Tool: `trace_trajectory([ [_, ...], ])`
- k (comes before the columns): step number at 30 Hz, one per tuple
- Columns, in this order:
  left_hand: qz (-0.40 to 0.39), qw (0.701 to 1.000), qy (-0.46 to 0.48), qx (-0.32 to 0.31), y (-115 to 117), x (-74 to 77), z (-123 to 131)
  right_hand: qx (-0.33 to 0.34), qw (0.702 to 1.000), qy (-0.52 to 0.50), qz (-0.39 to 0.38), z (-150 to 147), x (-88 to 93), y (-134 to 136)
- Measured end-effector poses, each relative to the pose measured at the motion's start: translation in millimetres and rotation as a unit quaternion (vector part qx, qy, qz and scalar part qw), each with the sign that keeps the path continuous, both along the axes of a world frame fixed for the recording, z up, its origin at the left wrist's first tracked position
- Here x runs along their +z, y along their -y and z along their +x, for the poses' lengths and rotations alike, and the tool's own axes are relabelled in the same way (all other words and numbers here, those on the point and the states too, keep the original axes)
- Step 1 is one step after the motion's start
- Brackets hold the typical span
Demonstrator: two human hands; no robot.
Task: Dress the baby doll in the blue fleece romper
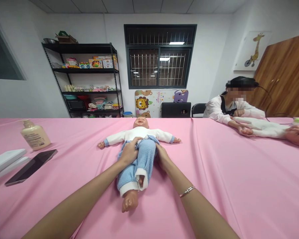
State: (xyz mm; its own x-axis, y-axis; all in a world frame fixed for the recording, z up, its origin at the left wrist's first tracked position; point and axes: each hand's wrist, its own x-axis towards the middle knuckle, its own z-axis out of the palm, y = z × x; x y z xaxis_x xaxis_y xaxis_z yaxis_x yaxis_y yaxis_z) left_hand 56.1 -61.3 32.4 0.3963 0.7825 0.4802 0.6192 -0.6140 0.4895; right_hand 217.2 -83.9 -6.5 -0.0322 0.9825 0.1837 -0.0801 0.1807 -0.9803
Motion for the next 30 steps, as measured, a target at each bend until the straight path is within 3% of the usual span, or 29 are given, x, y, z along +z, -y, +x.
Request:
trace_trajectory([
  [4,-0.032,0.996,0.054,0.065,-5.0,-4.2,0.3,0.162,0.983,-0.081,-0.038,2.3,21.6,17.8],
  [8,-0.067,0.99,0.097,0.074,-15.7,-7.6,-0.7,0.249,0.967,0.036,-0.033,12.5,29.0,24.4],
  [12,-0.072,0.991,0.095,0.058,-19.7,-9.1,-1.1,0.28,0.947,0.143,-0.067,19.2,31.2,22.4],
  [17,-0.066,0.995,0.067,0.025,-20.1,-9.9,-1.1,0.29,0.925,0.236,-0.071,21.8,31.5,17.4],
  [20,-0.072,0.995,0.072,0.001,-24.6,-11.2,-2.8,0.264,0.932,0.244,-0.049,20.0,28.2,16.6],
  [26,-0.081,0.983,0.133,-0.098,-37.4,-14.2,-9.1,0.175,0.973,0.145,-0.048,10.7,21.7,22.9],
  [30,-0.093,0.972,0.193,-0.101,-42.9,-16.4,-10.2,0.14,0.988,0.039,-0.047,5.7,14.2,20.1],
])
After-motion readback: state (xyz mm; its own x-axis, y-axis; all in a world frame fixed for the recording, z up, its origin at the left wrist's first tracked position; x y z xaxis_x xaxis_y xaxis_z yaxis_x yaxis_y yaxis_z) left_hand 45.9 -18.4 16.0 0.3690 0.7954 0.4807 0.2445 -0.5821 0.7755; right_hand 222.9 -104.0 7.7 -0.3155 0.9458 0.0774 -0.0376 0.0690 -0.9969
